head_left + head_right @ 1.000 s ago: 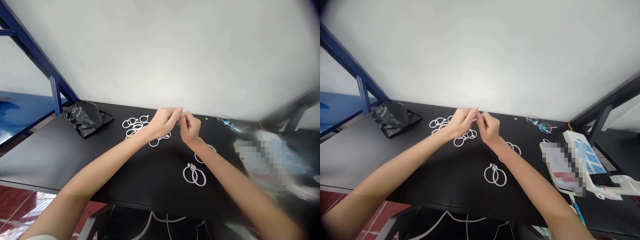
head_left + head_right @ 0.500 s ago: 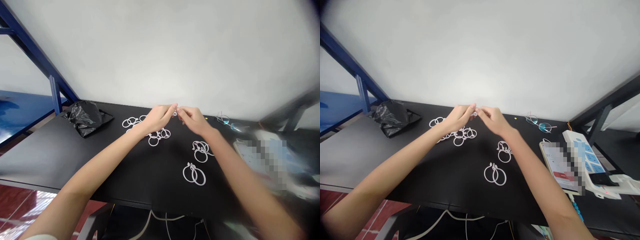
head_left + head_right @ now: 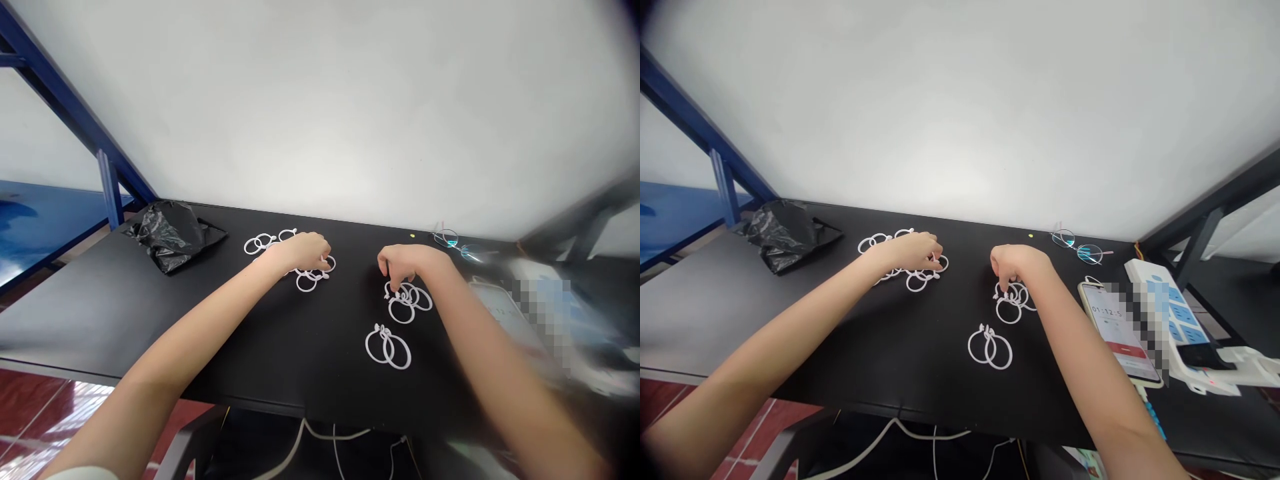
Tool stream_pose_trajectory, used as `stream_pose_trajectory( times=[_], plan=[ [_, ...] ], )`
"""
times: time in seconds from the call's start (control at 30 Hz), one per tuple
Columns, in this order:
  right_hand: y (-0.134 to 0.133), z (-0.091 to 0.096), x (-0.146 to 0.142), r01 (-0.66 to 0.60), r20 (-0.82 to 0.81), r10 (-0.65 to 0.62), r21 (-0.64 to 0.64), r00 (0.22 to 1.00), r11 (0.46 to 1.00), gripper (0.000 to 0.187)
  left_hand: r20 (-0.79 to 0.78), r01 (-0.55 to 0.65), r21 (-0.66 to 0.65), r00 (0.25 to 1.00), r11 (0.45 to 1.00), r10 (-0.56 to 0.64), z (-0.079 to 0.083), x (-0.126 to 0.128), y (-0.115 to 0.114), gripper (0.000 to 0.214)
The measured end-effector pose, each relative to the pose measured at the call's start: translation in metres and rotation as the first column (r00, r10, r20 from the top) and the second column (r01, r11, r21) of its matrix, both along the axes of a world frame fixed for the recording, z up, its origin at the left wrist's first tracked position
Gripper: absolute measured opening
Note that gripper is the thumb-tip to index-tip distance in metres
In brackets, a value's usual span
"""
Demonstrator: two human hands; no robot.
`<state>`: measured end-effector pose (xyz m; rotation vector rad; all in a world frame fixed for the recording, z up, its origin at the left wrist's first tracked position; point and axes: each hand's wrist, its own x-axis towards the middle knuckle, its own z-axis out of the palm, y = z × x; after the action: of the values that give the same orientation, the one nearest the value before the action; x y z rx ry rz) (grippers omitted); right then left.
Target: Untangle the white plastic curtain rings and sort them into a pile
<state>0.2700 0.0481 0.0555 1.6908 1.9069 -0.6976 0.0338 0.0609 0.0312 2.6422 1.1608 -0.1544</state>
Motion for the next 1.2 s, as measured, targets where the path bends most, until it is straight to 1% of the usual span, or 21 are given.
stream_pose_trajectory(
  times=[0.13, 0.23, 0.3, 0.37, 0.47, 0.53, 0.57, 0.63, 0.67, 0.7, 0.73, 0.8, 0.9, 1.0, 1.1, 1.2],
  plan=[
    [-0.002, -0.004, -0.005, -0.027, -0.075, 0.026, -0.018, 0.997, 0.999, 0.020, -0.034, -0.016, 0.000, 0.999, 1.000, 0.016, 0.009, -0.001, -0.004, 0.036],
    [-0.003, -0.004, -0.013, -0.065, -0.184, 0.064, -0.002, 0.981, 0.998, 0.016, -0.057, -0.051, 0.002, 0.997, 0.999, 0.051, 0.016, -0.002, -0.009, 0.042],
    [-0.004, -0.003, -0.018, -0.084, -0.249, 0.091, 0.039, 0.964, 0.996, 0.014, -0.068, -0.048, 0.034, 0.996, 0.998, 0.050, 0.021, -0.001, -0.013, 0.044],
    [-0.005, 0.000, -0.020, -0.093, -0.285, 0.111, 0.076, 0.952, 0.993, 0.015, -0.071, -0.007, 0.113, 0.997, 0.994, 0.015, 0.027, 0.001, -0.017, 0.042],
    [-0.004, 0.010, -0.015, -0.085, -0.315, 0.108, 0.086, 0.943, 0.993, 0.020, -0.010, 0.092, 0.235, 0.996, 0.968, -0.093, 0.034, 0.013, -0.034, 0.035],
    [-0.002, 0.020, -0.006, -0.027, -0.341, 0.052, 0.077, 0.939, 0.997, 0.022, 0.095, 0.178, 0.256, 0.974, 0.950, -0.208, 0.035, 0.026, -0.053, 0.032],
    [-0.001, 0.025, -0.001, 0.022, -0.348, 0.005, 0.073, 0.937, 0.997, 0.021, 0.151, 0.238, 0.250, 0.948, 0.939, -0.280, 0.033, 0.034, -0.065, 0.032],
    [0.000, 0.031, 0.012, 0.130, -0.288, -0.106, 0.066, 0.952, 0.989, 0.020, 0.204, 0.405, 0.242, 0.867, 0.882, -0.454, 0.024, 0.049, -0.090, 0.041],
    [-0.001, 0.032, 0.018, 0.181, -0.230, -0.160, 0.073, 0.960, 0.981, 0.020, 0.208, 0.465, 0.243, 0.832, 0.851, -0.514, 0.017, 0.055, -0.102, 0.049],
    [-0.002, 0.031, 0.024, 0.235, -0.157, -0.219, 0.087, 0.963, 0.968, 0.021, 0.201, 0.500, 0.247, 0.812, 0.830, -0.548, 0.009, 0.060, -0.112, 0.056],
    [-0.004, 0.028, 0.030, 0.266, -0.110, -0.255, 0.103, 0.961, 0.958, 0.022, 0.187, 0.507, 0.255, 0.810, 0.824, -0.556, 0.001, 0.065, -0.119, 0.059],
    [-0.011, 0.018, 0.039, 0.301, -0.048, -0.297, 0.120, 0.954, 0.946, 0.024, 0.135, 0.498, 0.265, 0.829, 0.826, -0.543, -0.015, 0.070, -0.127, 0.052],
    [-0.028, -0.003, 0.045, 0.322, 0.012, -0.329, 0.164, 0.944, 0.932, 0.024, 0.088, 0.485, 0.290, 0.845, 0.825, -0.528, -0.029, 0.071, -0.122, 0.042],
    [-0.046, -0.021, 0.045, 0.301, -0.013, -0.308, 0.256, 0.951, 0.919, 0.019, 0.095, 0.474, 0.334, 0.843, 0.814, -0.530, -0.031, 0.070, -0.111, 0.036],
    [-0.057, -0.032, 0.042, 0.272, -0.122, -0.244, 0.357, 0.962, 0.894, 0.012, 0.119, 0.466, 0.370, 0.834, 0.804, -0.539, -0.029, 0.066, -0.103, 0.029],
    [-0.060, -0.040, 0.039, 0.280, -0.253, -0.186, 0.415, 0.950, 0.866, 0.006, 0.163, 0.468, 0.380, 0.815, 0.798, -0.556, -0.024, 0.056, -0.094, 0.025]
  ],
)
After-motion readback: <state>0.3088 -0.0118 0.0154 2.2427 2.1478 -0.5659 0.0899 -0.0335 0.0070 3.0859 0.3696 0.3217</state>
